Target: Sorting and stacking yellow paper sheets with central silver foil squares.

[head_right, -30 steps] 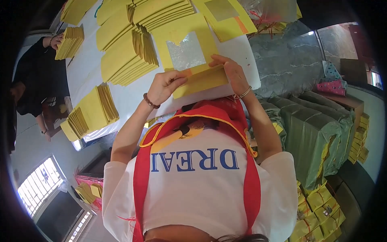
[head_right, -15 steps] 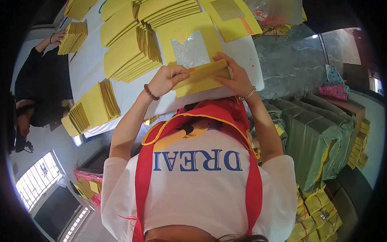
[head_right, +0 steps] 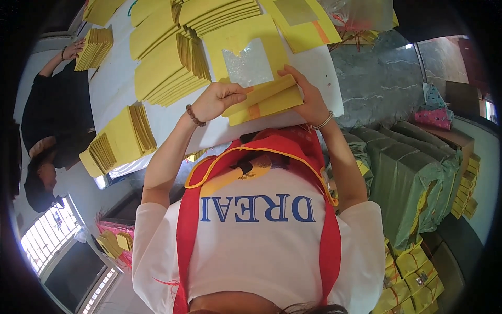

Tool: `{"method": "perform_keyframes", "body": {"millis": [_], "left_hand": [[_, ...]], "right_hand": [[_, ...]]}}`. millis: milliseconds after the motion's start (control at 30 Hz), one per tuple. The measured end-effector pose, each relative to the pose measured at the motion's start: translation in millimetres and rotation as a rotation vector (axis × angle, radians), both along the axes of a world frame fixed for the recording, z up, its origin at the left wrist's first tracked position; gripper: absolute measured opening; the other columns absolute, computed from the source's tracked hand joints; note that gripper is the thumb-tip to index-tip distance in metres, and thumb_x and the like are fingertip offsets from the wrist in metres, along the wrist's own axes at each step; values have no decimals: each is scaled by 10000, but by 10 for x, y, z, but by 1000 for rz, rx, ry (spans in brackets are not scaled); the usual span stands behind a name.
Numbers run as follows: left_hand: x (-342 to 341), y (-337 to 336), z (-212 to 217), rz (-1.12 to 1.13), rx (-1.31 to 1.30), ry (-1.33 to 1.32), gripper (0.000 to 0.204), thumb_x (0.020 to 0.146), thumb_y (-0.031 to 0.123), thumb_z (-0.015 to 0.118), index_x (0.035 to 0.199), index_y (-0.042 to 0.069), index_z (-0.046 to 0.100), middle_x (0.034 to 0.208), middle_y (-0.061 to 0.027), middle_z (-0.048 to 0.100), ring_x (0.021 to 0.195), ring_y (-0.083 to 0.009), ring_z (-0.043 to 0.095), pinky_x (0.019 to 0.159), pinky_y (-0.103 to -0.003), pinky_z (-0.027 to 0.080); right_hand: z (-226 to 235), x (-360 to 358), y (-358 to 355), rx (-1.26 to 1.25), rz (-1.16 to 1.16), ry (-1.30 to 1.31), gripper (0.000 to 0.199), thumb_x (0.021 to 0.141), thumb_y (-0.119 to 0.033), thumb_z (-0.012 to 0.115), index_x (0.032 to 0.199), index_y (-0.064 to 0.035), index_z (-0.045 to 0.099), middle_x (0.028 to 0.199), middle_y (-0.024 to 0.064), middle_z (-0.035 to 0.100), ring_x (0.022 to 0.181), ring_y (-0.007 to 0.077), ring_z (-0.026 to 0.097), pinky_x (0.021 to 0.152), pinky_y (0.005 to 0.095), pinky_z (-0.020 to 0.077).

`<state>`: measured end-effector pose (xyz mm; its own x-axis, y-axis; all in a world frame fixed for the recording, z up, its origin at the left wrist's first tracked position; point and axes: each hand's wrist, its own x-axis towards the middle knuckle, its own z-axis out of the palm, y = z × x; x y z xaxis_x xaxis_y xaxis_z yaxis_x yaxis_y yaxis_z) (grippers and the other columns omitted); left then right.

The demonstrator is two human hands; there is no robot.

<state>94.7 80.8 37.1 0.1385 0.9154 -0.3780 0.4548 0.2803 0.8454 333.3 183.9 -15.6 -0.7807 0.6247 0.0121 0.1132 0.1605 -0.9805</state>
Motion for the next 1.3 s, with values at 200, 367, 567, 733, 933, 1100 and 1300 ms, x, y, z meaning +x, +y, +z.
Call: {"method": "perform_keyframes", "body": {"millis": [200,367,567,733,933,1100,1300], "left_hand": [[69,-34,52,94,30,-44,199,885,169,557,954,-9,613,723,-29,577,685,-77,490,638,-233,425],[36,-41,-61,83,74,-69,195,883,160,549,963,-6,613,749,-55,595,706,-86,511,643,-243,428],[56,-64,55,39,89,86,209,873,149,542,985,-14,609,803,-108,620,719,-154,556,666,-264,441],[88,-258,168,45,386,6,334,810,111,577,1142,81,580,1069,-110,593,1001,-309,532,866,-373,410],[-68,-262,-269,7,738,735,447,725,84,600,1171,102,572,1171,-113,551,1103,-324,465,928,-417,361],[5,-311,-129,30,809,827,395,749,43,502,1124,111,608,1181,-131,551,1069,-314,490,904,-401,378],[60,-456,-71,-58,846,724,432,706,23,493,1116,101,604,1110,-135,577,1014,-306,517,861,-396,417]], "right_hand": [[27,-14,6,-17,-31,3,741,719,-60,688,1361,-81,319,1264,93,509,1188,194,462,1001,302,349],[127,58,95,-314,73,208,727,734,-133,696,1355,-56,327,1269,111,496,1214,203,426,998,308,347],[-68,-9,130,90,-69,-86,387,807,-152,654,1163,-32,559,1158,80,565,1089,159,512,932,288,398],[-97,-68,87,-27,-223,-68,340,821,-141,640,1128,-14,566,1060,57,607,972,125,557,860,264,435],[-65,-68,121,-235,-180,1,344,810,-121,647,1131,-28,563,1075,44,602,1012,123,540,888,262,418],[85,-53,190,231,-137,153,331,758,-74,639,1085,-85,591,1146,72,575,1154,244,478,978,365,352],[91,107,211,619,67,69,243,754,-169,626,994,-128,625,1120,51,593,1131,246,504,949,381,342]]}}
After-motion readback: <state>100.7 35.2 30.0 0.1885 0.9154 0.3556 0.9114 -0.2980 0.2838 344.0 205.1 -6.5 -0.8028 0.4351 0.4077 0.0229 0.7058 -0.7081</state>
